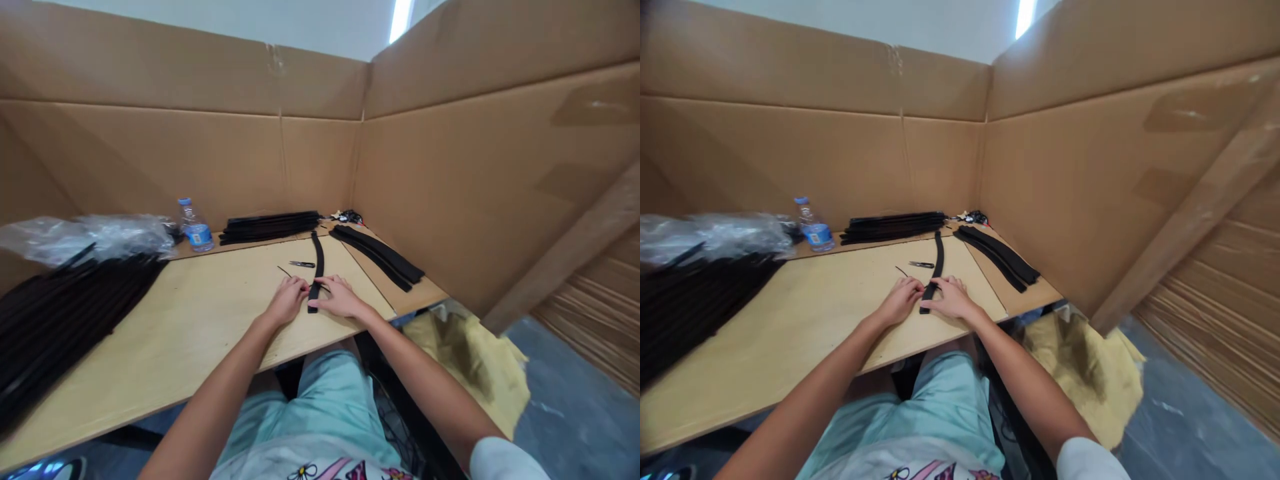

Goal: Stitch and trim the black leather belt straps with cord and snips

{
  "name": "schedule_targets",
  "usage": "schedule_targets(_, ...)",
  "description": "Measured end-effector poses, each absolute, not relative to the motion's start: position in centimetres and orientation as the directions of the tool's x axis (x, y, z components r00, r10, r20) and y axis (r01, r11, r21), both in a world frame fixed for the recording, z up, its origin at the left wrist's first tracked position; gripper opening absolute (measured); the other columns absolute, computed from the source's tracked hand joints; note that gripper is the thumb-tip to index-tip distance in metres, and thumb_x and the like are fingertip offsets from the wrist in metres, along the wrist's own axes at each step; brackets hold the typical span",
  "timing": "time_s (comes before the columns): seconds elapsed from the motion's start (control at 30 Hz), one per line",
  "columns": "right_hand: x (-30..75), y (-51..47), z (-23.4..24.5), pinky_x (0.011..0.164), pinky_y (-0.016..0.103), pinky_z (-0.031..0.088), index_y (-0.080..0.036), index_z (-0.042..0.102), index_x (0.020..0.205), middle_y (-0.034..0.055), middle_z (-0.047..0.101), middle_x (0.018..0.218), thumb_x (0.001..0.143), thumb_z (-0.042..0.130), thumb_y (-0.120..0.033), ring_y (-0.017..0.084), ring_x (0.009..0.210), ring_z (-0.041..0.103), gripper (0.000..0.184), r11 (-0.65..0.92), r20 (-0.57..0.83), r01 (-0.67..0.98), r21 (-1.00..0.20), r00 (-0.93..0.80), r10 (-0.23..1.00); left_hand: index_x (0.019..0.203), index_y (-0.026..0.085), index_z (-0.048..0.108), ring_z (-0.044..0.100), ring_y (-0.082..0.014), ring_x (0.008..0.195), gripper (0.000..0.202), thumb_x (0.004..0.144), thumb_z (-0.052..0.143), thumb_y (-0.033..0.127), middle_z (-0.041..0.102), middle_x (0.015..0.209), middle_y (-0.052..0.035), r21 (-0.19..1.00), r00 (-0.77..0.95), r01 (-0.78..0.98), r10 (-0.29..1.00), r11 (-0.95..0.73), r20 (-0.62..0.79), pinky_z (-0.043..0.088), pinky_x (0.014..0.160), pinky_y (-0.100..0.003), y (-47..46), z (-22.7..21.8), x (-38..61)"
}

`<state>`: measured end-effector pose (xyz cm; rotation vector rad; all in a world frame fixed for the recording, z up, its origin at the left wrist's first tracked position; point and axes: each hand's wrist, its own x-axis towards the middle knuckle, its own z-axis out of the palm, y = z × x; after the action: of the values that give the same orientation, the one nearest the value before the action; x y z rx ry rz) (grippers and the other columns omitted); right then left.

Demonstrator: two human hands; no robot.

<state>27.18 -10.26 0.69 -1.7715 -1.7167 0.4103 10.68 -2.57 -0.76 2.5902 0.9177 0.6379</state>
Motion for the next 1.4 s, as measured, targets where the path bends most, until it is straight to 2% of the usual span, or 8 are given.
schedule_targets(0.13, 30.5, -11.9, 0.7, 0.073, 0.024, 0.047, -0.014, 0.058, 0.121, 0.0053, 0.067, 0.095, 0.066, 0.079, -0.018, 0.015, 0.078, 0.061, 0.059, 0.09, 0.159, 0.692, -0.716, 0.036, 0.987, 0.092, 0.019, 0.056, 0.052, -0.0239, 0.086, 0.014, 0.087, 0.044, 0.022, 0.062, 0.087, -0.0068, 0.455, 0.687, 0.509, 0.663, -0.73, 0.295, 0.041, 0.08, -0.036, -2.4, -0.5, 11.0)
schedule_targets(0.23, 32.5, -13.1, 0.0, 0.07, 0.022, 0.047, -0.011, 0.063, 0.108, 0.0037, 0.068, 0.086, 0.068, 0.074, -0.006, 0.012, 0.074, 0.062, 0.042, 0.092, 0.164, 0.646, -0.757, 0.051, 0.985, 0.095, 0.018, 0.056, 0.054, -0.0241, 0.083, 0.017, 0.085, 0.044, 0.027, 0.063, 0.085, -0.0072, 0.476, 0.667, 0.537, 0.696, -0.697, 0.266, 0.042, 0.076, -0.035, -2.4, -0.3, 11.3)
schedule_targets(0.37, 34.3, -14.1, -0.4, 0.068, 0.02, 0.046, -0.012, 0.065, 0.096, 0.0012, 0.069, 0.077, 0.074, 0.064, -0.001, 0.011, 0.071, 0.063, 0.025, 0.109, 0.178, 0.605, -0.789, 0.055, 0.982, 0.091, 0.019, 0.056, 0.058, -0.0229, 0.075, 0.022, 0.083, 0.043, 0.035, 0.065, 0.083, -0.0072, 0.489, 0.647, 0.584, 0.735, -0.648, 0.202, 0.043, 0.07, -0.032, -2.5, 0.0, 11.6)
schedule_targets(0.67, 37.4, -15.8, 1.2, 0.06, 0.018, 0.041, -0.013, 0.063, 0.095, -0.0027, 0.066, 0.066, 0.065, 0.063, 0.001, 0.011, 0.061, 0.06, 0.033, 0.07, 0.085, 0.65, -0.757, -0.008, 0.996, 0.091, 0.024, 0.059, 0.056, -0.0216, 0.06, 0.027, 0.076, 0.045, 0.042, 0.063, 0.069, -0.0025, 0.379, 0.529, 0.753, 0.837, -0.538, 0.138, 0.041, 0.058, -0.03, -3.1, 0.9, 12.1)
schedule_targets(0.87, 38.2, -17.0, 2.1, 0.057, 0.02, 0.037, -0.016, 0.061, 0.081, -0.0038, 0.064, 0.063, 0.059, 0.061, 0.0, 0.011, 0.059, 0.058, 0.027, -0.035, 0.005, 0.774, -0.632, 0.05, 0.999, 0.093, 0.021, 0.059, 0.058, -0.0224, 0.069, 0.028, 0.079, 0.043, 0.039, 0.065, 0.078, -0.0045, 0.342, 0.544, 0.768, 0.834, -0.541, 0.098, 0.045, 0.068, -0.032, -3.2, 1.1, 12.3)
schedule_targets(1.17, 37.9, -17.2, 2.9, 0.06, 0.02, 0.037, -0.014, 0.065, 0.075, -0.0041, 0.062, 0.06, 0.064, 0.058, -0.006, 0.009, 0.054, 0.054, 0.015, 0.039, 0.155, 0.847, -0.53, 0.052, 0.987, 0.09, 0.021, 0.06, 0.058, -0.0263, 0.085, 0.023, 0.083, 0.04, 0.031, 0.066, 0.091, -0.0092, 0.336, 0.623, 0.68, 0.755, -0.652, 0.204, 0.045, 0.08, -0.036, -2.9, 0.3, 11.8)
schedule_targets(1.3, 37.6, -17.1, 2.9, 0.061, 0.021, 0.037, -0.014, 0.069, 0.073, -0.002, 0.064, 0.061, 0.066, 0.057, -0.007, 0.011, 0.057, 0.056, 0.016, -0.02, 0.087, 0.877, -0.481, 0.07, 0.994, 0.095, 0.017, 0.061, 0.054, -0.0291, 0.094, 0.03, 0.086, 0.041, 0.039, 0.064, 0.093, -0.0117, 0.316, 0.674, 0.609, 0.685, -0.727, 0.277, 0.042, 0.086, -0.039, -3.3, 0.2, 11.6)
schedule_targets(1.4, 37.6, -17.1, 2.6, 0.059, 0.02, 0.037, -0.015, 0.071, 0.076, -0.0023, 0.065, 0.06, 0.065, 0.057, -0.004, 0.012, 0.057, 0.058, 0.021, -0.031, 0.044, 0.885, -0.465, 0.058, 0.997, 0.106, 0.017, 0.059, 0.051, -0.0307, 0.103, 0.041, 0.084, 0.047, 0.048, 0.063, 0.104, -0.0118, 0.34, 0.735, 0.55, 0.635, -0.763, 0.236, 0.037, 0.093, -0.042, -3.9, 0.3, 11.3)
